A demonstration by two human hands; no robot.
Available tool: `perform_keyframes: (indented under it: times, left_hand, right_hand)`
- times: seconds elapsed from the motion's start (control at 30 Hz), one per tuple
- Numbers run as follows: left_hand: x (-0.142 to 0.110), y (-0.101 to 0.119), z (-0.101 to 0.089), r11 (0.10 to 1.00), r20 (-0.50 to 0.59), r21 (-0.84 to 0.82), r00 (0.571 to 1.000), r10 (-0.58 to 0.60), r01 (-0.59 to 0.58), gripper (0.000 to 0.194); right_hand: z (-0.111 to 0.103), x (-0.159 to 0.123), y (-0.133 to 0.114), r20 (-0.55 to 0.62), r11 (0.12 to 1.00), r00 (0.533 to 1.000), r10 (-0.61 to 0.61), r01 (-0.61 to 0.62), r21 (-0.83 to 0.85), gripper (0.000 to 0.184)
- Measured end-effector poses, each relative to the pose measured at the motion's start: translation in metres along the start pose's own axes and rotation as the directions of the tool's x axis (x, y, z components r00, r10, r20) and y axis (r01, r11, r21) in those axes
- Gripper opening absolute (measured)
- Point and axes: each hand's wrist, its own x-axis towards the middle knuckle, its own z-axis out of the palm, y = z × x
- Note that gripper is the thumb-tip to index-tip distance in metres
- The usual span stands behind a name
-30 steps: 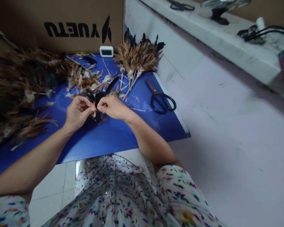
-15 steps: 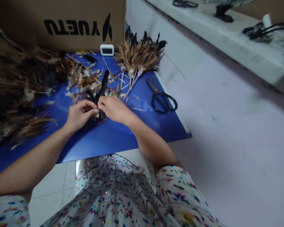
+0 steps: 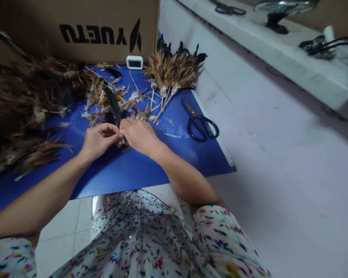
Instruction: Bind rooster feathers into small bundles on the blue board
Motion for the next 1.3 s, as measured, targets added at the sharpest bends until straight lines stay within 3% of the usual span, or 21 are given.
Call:
perform_keyframes:
  times: [0.37, 0.63, 0.7, 0.8, 0.9, 0.97, 1.07, 1.3]
  left_hand:
    - [-0.001, 0.001, 0.002, 0.997, -0.087, -0.017, 0.994, -0.071, 0.069, 0.046]
    - [-0.001, 0.001, 0.0, 0.999, -0.061, 0.04, 0.998, -0.012, 0.015, 0.039]
    - [-0.002, 0.003, -0.001, 0.999, -0.041, 0.051, 0.999, 0.004, -0.002, 0.036]
    - [-0.002, 0.006, -0.002, 0.999, -0.025, 0.027, 1.0, 0.017, -0.017, 0.034]
    - [-0.001, 0.007, -0.001, 0.999, -0.037, -0.036, 0.999, 0.025, -0.026, 0.033]
    - [-0.001, 0.007, -0.001, 0.996, -0.036, -0.076, 0.999, 0.035, -0.038, 0.032]
    - [0.0, 0.007, -0.001, 0.993, -0.021, -0.094, 0.998, 0.063, -0.064, 0.032]
    - [0.0, 0.006, -0.001, 0.99, 0.01, -0.099, 0.994, 0.106, -0.104, 0.032]
  right_hand:
    - [0.014, -0.003, -0.003, -0.085, 0.98, 0.995, -0.058, 0.041, -0.192, 0.025]
    - [0.018, -0.003, -0.002, -0.111, 0.947, 0.976, -0.187, 0.149, -0.283, 0.027]
    - [0.018, -0.002, -0.001, -0.125, 0.958, 0.971, -0.204, 0.172, -0.229, 0.029]
    - [0.015, 0.0, 0.002, -0.196, 0.985, 0.968, -0.157, 0.167, 0.037, 0.027]
    - [0.01, 0.003, 0.005, -0.234, 0.927, 0.972, -0.027, 0.112, 0.357, 0.018]
    - [0.007, 0.004, 0.008, -0.198, 0.875, 0.98, 0.029, 0.07, 0.479, 0.015]
    - [0.004, 0.005, 0.012, -0.117, 0.839, 0.993, 0.022, 0.045, 0.543, 0.026]
    - [0.003, 0.007, 0.018, -0.048, 0.881, 0.993, -0.105, 0.116, 0.458, 0.031]
